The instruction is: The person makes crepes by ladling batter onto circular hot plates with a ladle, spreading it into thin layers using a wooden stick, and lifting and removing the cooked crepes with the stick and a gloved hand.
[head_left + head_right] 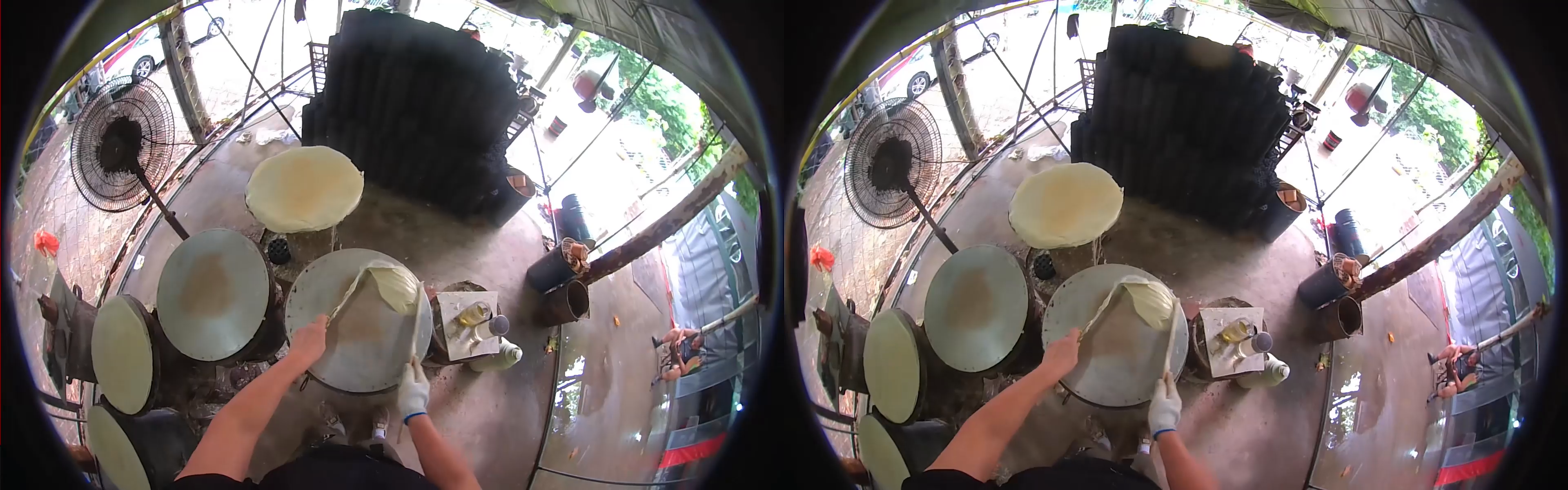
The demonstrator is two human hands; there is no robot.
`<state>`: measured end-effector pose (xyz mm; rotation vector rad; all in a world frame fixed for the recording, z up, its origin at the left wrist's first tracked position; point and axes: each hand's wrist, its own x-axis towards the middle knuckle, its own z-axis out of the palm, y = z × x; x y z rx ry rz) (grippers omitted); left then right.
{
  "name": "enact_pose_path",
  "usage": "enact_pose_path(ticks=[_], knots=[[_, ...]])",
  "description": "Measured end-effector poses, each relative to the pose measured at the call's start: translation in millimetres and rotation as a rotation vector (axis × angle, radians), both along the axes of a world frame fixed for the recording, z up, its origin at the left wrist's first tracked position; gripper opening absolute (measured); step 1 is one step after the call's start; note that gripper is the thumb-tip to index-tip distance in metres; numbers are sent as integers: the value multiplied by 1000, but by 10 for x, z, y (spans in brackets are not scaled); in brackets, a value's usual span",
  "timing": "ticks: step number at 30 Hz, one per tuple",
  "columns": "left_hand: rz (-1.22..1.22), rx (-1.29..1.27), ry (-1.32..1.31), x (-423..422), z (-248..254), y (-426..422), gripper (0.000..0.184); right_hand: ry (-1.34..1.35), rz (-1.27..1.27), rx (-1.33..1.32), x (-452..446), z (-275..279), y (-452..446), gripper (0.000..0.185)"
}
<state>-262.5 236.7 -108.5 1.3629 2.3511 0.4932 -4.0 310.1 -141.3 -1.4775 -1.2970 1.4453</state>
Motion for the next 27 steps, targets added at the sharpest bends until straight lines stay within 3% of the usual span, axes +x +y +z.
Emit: enact_pose_path(ticks=[2,4,6,10,11,13,14,17,18,20,23,27], knots=[[-6,-9,-2,-41,139,-69,26,-249,98,41,-249,295,-147,44],[39,-56,42,-53,168,-71,28,-107,112,-33,-369,-118,49,41],[75,-60,95,-156,206,-102,31,13,85,-357,-522,745,157,39],[45,10,170,-406,246,-283,43,46,-117,-132,-336,121,7,33],[26,27,185,-457,268,-328,46,7,-47,-135,-405,41,39,33],[1,65,216,-494,222,-403,50,-69,95,-131,-637,214,62,34],[-4,83,233,-514,201,-449,52,49,131,-322,-726,595,66,34],[52,134,239,-604,161,-586,54,-28,153,-212,-470,633,227,35],[80,146,243,-661,159,-626,54,109,38,-253,-397,555,200,37],[70,143,233,-688,214,-710,54,71,-81,-139,-412,-1,182,36],[56,151,236,-691,311,-750,55,-48,211,-178,-819,557,141,35],[114,161,246,-714,328,-948,56,-47,315,-307,-479,543,440,39]])
